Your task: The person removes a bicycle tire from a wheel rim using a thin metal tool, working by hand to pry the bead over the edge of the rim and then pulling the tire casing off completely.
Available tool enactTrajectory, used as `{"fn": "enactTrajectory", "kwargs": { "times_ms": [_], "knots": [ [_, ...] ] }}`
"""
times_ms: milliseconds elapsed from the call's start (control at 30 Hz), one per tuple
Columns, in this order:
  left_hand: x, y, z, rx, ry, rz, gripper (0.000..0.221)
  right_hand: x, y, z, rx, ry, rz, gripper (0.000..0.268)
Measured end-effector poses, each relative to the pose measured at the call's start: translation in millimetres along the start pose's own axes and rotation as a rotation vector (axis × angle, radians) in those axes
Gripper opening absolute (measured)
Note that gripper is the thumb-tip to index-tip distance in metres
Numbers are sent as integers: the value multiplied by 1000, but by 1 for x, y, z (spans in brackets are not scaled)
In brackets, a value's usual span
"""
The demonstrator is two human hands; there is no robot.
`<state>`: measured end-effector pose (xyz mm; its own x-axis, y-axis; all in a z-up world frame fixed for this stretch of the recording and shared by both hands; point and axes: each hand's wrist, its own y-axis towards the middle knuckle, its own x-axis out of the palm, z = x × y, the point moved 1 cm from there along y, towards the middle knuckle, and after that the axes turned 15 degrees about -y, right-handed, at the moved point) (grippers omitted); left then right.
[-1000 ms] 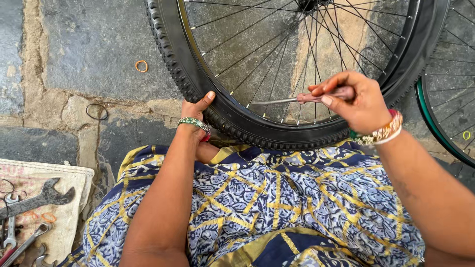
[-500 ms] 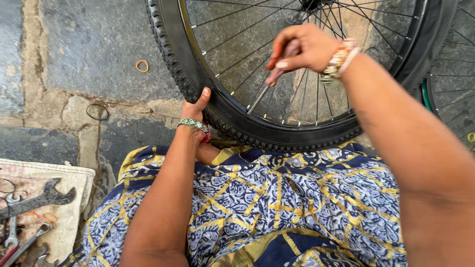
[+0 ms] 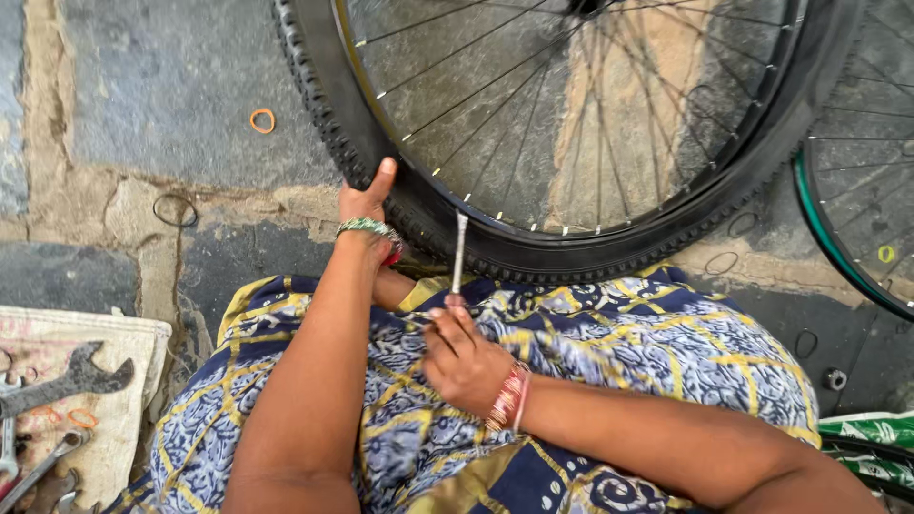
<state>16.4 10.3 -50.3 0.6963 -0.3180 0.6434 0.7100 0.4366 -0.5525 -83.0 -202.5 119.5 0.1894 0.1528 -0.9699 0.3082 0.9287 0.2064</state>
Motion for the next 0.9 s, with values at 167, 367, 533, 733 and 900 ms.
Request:
{"fn": "enactTrajectory", "kwargs": {
  "times_ms": [167, 367, 533, 733, 900],
  "knots": [
    [-15, 1, -10, 127, 166, 6, 79, 5, 9, 9, -5, 105, 155, 20],
    [-47, 1, -61, 275, 598, 200, 79, -13, 28, 19, 70, 151, 156, 19],
    [-12, 10, 7, 263, 413, 64, 64, -20, 21, 46, 10, 164, 272, 14],
    [20, -18, 20, -128, 135, 283, 101, -60, 9, 49, -263, 184, 387, 17],
    [47, -58, 2, -199, 41, 387, 99, -85, -9, 109, 243, 783, 256, 13]
  ]
}}
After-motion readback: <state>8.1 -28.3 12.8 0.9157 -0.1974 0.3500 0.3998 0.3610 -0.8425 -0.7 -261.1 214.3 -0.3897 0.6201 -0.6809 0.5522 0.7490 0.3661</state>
